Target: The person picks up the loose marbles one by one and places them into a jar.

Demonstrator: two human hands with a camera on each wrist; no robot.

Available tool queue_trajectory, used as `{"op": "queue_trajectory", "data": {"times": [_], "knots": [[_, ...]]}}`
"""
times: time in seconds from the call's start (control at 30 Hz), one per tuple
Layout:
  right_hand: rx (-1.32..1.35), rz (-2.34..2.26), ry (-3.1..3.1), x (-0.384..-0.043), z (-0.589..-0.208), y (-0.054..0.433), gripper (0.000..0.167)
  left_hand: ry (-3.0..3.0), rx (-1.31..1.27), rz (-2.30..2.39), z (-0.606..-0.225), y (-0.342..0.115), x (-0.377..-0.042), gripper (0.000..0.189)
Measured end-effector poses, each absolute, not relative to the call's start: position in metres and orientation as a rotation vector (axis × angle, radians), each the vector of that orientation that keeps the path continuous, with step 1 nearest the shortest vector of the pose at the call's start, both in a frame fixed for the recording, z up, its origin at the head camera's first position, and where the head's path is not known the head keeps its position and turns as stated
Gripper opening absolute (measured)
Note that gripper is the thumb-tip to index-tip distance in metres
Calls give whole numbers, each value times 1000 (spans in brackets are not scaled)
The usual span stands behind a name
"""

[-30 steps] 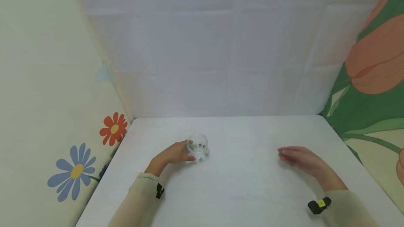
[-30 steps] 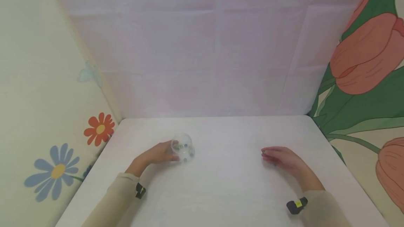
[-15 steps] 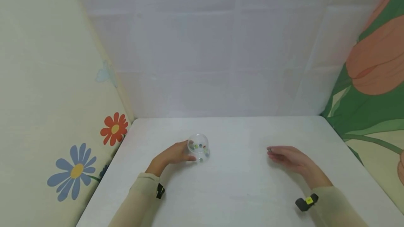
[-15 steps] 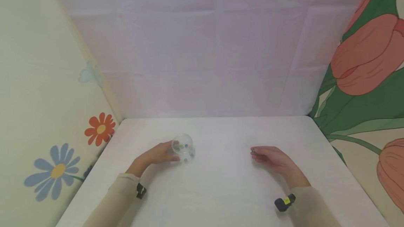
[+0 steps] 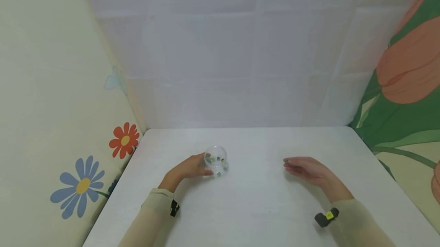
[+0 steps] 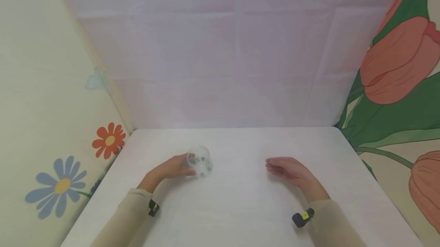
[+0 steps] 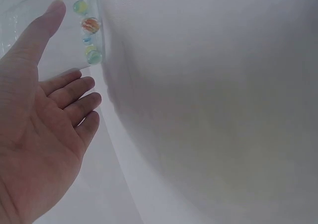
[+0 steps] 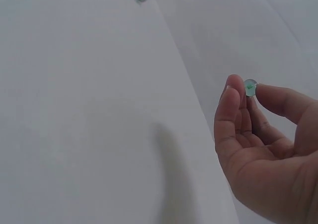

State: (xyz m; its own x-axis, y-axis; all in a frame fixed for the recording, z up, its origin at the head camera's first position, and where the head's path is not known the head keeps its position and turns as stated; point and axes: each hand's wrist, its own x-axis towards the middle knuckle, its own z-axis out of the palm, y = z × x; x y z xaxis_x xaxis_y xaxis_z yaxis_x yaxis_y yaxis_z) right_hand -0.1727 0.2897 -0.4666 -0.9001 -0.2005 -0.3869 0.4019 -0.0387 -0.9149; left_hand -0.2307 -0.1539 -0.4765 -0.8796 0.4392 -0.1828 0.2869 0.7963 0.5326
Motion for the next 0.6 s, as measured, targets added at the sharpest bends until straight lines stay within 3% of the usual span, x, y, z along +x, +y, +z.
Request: {"op": "queue_trajectory", "data": {"times": [0.6], "knots": [[5, -2014, 1746, -179, -456, 270, 36, 2699, 565, 713, -477, -155, -230, 88]]}}
